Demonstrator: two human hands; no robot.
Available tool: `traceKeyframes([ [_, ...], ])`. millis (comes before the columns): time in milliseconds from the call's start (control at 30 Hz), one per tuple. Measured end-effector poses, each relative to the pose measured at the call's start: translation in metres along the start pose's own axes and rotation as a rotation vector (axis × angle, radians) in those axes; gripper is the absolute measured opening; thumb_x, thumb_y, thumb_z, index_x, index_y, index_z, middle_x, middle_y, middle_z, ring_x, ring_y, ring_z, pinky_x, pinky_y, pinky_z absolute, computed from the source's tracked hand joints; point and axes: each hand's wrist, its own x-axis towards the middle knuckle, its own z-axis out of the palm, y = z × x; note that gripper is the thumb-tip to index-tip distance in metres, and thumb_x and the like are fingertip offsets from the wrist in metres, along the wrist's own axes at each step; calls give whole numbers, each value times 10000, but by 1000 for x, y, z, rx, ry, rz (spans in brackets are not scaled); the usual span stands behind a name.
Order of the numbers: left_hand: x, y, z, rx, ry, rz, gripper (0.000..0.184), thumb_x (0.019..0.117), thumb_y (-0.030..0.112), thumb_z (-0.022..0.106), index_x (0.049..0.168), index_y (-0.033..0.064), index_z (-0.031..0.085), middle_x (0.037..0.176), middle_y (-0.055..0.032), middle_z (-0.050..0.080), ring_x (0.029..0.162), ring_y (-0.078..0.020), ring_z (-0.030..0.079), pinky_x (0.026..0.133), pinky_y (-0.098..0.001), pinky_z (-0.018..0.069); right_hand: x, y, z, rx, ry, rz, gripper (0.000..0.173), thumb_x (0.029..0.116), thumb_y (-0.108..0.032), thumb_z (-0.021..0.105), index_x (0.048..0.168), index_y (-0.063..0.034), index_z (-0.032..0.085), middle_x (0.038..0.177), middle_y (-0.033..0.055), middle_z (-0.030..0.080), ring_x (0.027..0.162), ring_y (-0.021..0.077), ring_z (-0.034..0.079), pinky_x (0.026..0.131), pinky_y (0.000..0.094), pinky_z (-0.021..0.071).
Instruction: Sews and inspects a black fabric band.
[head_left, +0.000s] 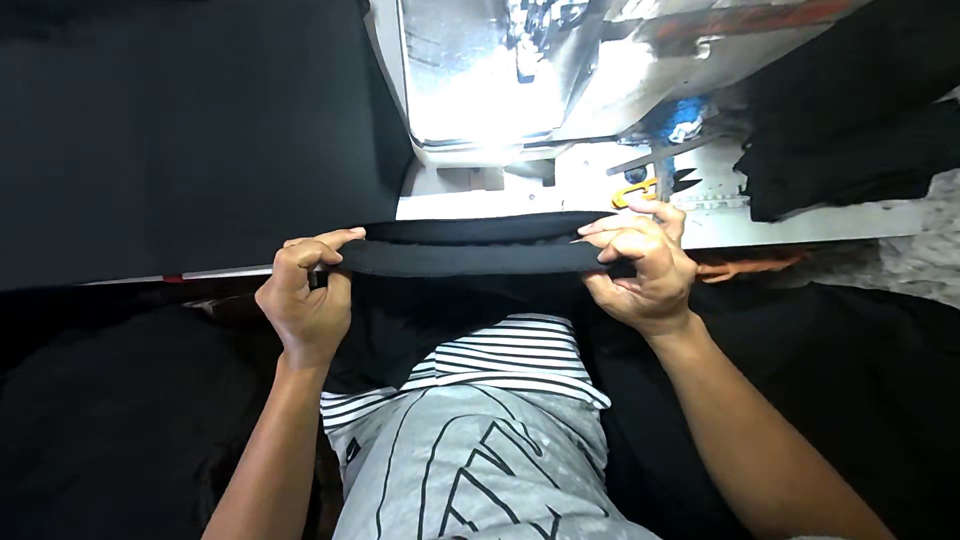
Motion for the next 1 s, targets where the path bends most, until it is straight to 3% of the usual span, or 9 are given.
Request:
traceKeyframes([
  [133,-2,2,7,-49,84,-21,209,891,-130,553,975,61,550,1154,-105,747,1125,-239,720,968,-422,597,0,1,3,16,90,24,118,937,-82,685,922,-87,567,1086,77,763,1182,236,667,1167,513,345],
  [300,-2,1,10,71,142,-23,128,868,-74,613,905,48,596,1245,-102,670,1218,-209,618,1007,-355,525,0,6,1,-35,138,-1,145,882,-51,706,842,-88,572,1135,87,723,1215,284,603,1090,485,389],
  [533,-4,-1,10,83,149,-78,123,846,-46,649,903,58,615,1266,-88,587,1196,-166,583,999,-304,518,1,5,1,-70,131,22,190,857,-53,745,763,-83,583,1078,104,709,1173,285,603,1055,480,392],
  [800,-7,-3,13,103,184,-122,169,806,-65,655,905,69,629,1250,-70,564,1136,-122,572,912,-219,515,1,6,2,-107,127,6,212,863,-46,740,740,-73,570,1003,108,694,1117,291,610,1037,481,390],
  [1000,-6,-5,13,86,169,-65,183,800,-71,675,801,69,557,1224,-66,567,1062,-100,572,919,-233,498,-2,6,-2,-171,101,-10,203,869,-70,750,755,-62,582,923,109,636,1063,287,588,1031,461,387],
])
